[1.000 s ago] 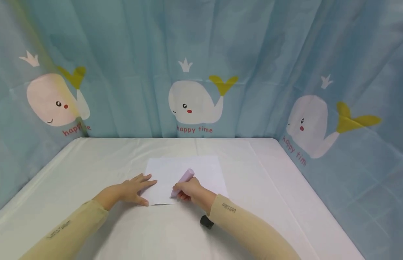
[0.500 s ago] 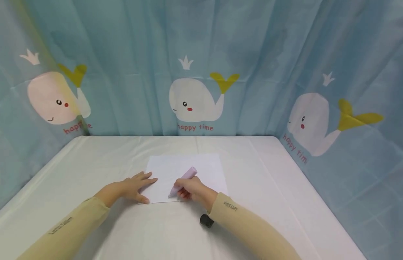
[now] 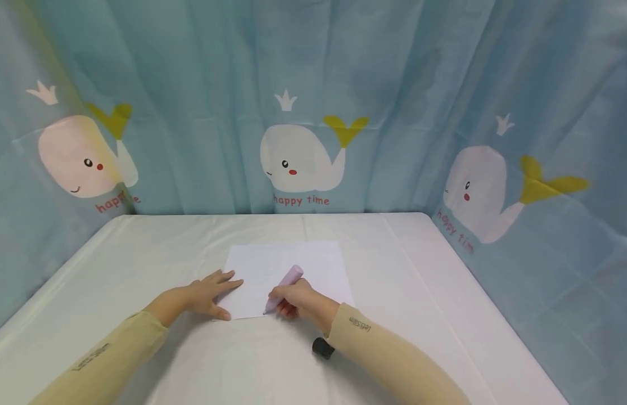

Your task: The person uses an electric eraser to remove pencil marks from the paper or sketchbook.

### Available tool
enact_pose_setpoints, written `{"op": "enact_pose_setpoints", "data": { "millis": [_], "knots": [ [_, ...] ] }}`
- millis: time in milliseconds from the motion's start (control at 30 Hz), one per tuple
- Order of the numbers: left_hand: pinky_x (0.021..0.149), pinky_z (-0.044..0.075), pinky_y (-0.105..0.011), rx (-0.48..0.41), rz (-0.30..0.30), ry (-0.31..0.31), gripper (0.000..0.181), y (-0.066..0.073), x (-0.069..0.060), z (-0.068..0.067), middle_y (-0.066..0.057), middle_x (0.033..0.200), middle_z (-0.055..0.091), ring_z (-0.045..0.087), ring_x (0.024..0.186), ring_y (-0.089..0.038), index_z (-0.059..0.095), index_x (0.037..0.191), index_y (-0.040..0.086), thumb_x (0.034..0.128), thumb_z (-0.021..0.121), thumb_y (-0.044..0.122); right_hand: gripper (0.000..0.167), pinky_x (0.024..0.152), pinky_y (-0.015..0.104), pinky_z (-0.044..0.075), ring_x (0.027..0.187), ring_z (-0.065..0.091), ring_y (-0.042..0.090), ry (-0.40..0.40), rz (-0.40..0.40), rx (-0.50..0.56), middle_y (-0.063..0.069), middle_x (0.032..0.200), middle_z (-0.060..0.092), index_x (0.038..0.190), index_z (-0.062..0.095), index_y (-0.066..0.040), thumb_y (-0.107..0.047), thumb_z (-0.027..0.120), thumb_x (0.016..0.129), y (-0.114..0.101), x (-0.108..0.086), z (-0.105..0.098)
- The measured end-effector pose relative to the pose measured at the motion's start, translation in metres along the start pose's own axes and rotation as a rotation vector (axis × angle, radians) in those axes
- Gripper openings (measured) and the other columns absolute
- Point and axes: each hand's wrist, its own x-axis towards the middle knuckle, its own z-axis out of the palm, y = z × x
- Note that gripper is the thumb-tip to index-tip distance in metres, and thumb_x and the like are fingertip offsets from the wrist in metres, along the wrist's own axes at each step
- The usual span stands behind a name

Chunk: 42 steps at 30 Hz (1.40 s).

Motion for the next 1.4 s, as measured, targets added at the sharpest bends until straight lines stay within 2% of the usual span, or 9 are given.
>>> {"op": "enact_pose_setpoints", "data": {
  "millis": [200, 367, 467, 667, 767, 900, 1100, 1233, 1400],
  "knots": [
    [0.101, 0.011, -0.077, -0.017, 0.005, 0.002, 0.086, -0.004, -0.006, 0.001, -0.025, 0.155, 0.023, 0.010, 0.141, -0.051, 0.040, 0.147, 0.006, 0.0781, 0.079, 0.041, 0.028, 0.054, 0.022, 0.041, 0.052, 0.046, 0.009, 0.035, -0.010, 0.237, 0.002, 0.062, 0.056, 0.094, 0.057, -0.001, -0.028, 0.055, 0.097, -0.008, -0.007, -0.052],
    [0.100, 0.012, -0.077, -0.011, 0.000, 0.007, 0.086, -0.011, -0.007, 0.002, -0.025, 0.155, 0.023, 0.011, 0.141, -0.051, 0.040, 0.147, 0.007, 0.0775, 0.080, 0.041, 0.018, 0.054, 0.022, 0.037, 0.056, 0.043, 0.010, 0.187, -0.035, 0.354, 0.002, 0.066, 0.053, 0.105, 0.049, -0.003, -0.018, 0.056, 0.096, -0.011, -0.008, -0.107],
    [0.100, 0.011, -0.077, -0.012, -0.002, 0.008, 0.087, -0.014, -0.005, 0.000, -0.024, 0.155, 0.023, 0.010, 0.141, -0.051, 0.040, 0.147, 0.007, 0.0774, 0.080, 0.041, 0.017, 0.054, 0.023, 0.039, 0.058, 0.045, 0.012, 0.253, -0.032, 0.396, 0.003, 0.069, 0.054, 0.103, 0.049, -0.004, -0.014, 0.060, 0.094, -0.010, -0.007, -0.133],
    [0.102, 0.009, -0.076, -0.002, 0.004, 0.022, 0.089, -0.023, 0.004, -0.001, -0.024, 0.156, 0.021, 0.008, 0.142, -0.050, 0.038, 0.148, 0.008, 0.0778, 0.078, 0.046, 0.024, 0.060, 0.025, 0.044, 0.066, 0.050, 0.015, 0.283, -0.045, 0.505, 0.009, 0.080, 0.052, 0.109, 0.040, -0.007, -0.027, 0.048, 0.099, -0.009, -0.008, -0.160],
    [0.102, 0.007, -0.076, -0.015, 0.022, 0.029, 0.089, -0.026, 0.009, 0.000, -0.024, 0.156, 0.020, 0.006, 0.142, -0.051, 0.038, 0.148, 0.007, 0.0783, 0.077, 0.046, 0.024, 0.060, 0.022, 0.045, 0.065, 0.050, 0.013, 0.353, -0.065, 0.514, 0.007, 0.077, 0.053, 0.108, 0.041, -0.005, -0.025, 0.050, 0.099, -0.009, -0.010, -0.168],
    [0.102, 0.005, -0.076, -0.031, 0.032, 0.026, 0.090, -0.027, 0.012, 0.001, -0.024, 0.156, 0.020, 0.006, 0.142, -0.051, 0.037, 0.149, 0.007, 0.0781, 0.077, 0.046, 0.019, 0.061, 0.021, 0.048, 0.063, 0.060, 0.012, 0.394, -0.067, 0.483, 0.004, 0.071, 0.062, 0.105, 0.050, -0.003, -0.019, 0.058, 0.097, -0.005, -0.012, -0.176],
    [0.101, 0.005, -0.077, -0.033, 0.035, 0.039, 0.089, -0.030, 0.005, 0.001, -0.027, 0.155, 0.019, 0.005, 0.140, -0.054, 0.037, 0.148, 0.005, 0.0784, 0.078, 0.042, 0.036, 0.066, 0.030, 0.054, 0.071, 0.069, 0.019, 0.274, 0.032, 0.369, 0.012, 0.080, 0.069, 0.125, 0.044, 0.007, -0.012, 0.056, 0.098, 0.009, -0.008, -0.179],
    [0.100, 0.007, -0.078, -0.049, 0.047, 0.053, 0.089, -0.029, -0.003, 0.009, -0.029, 0.154, 0.021, 0.007, 0.139, -0.056, 0.038, 0.146, 0.002, 0.0778, 0.078, 0.043, 0.047, 0.060, 0.027, 0.052, 0.065, 0.064, 0.017, 0.305, 0.095, 0.157, 0.011, 0.080, 0.067, 0.130, 0.041, 0.013, -0.012, 0.059, 0.095, 0.018, -0.008, -0.177],
    [0.100, 0.010, -0.078, -0.061, 0.044, 0.090, 0.090, -0.028, -0.014, 0.020, -0.030, 0.154, 0.020, 0.009, 0.139, -0.057, 0.040, 0.145, 0.001, 0.0760, 0.079, 0.044, 0.046, 0.055, 0.023, 0.044, 0.059, 0.049, 0.015, 0.336, 0.111, -0.216, 0.009, 0.074, 0.052, 0.114, 0.051, 0.013, -0.021, 0.070, 0.089, 0.024, -0.013, -0.175]
  ]
}}
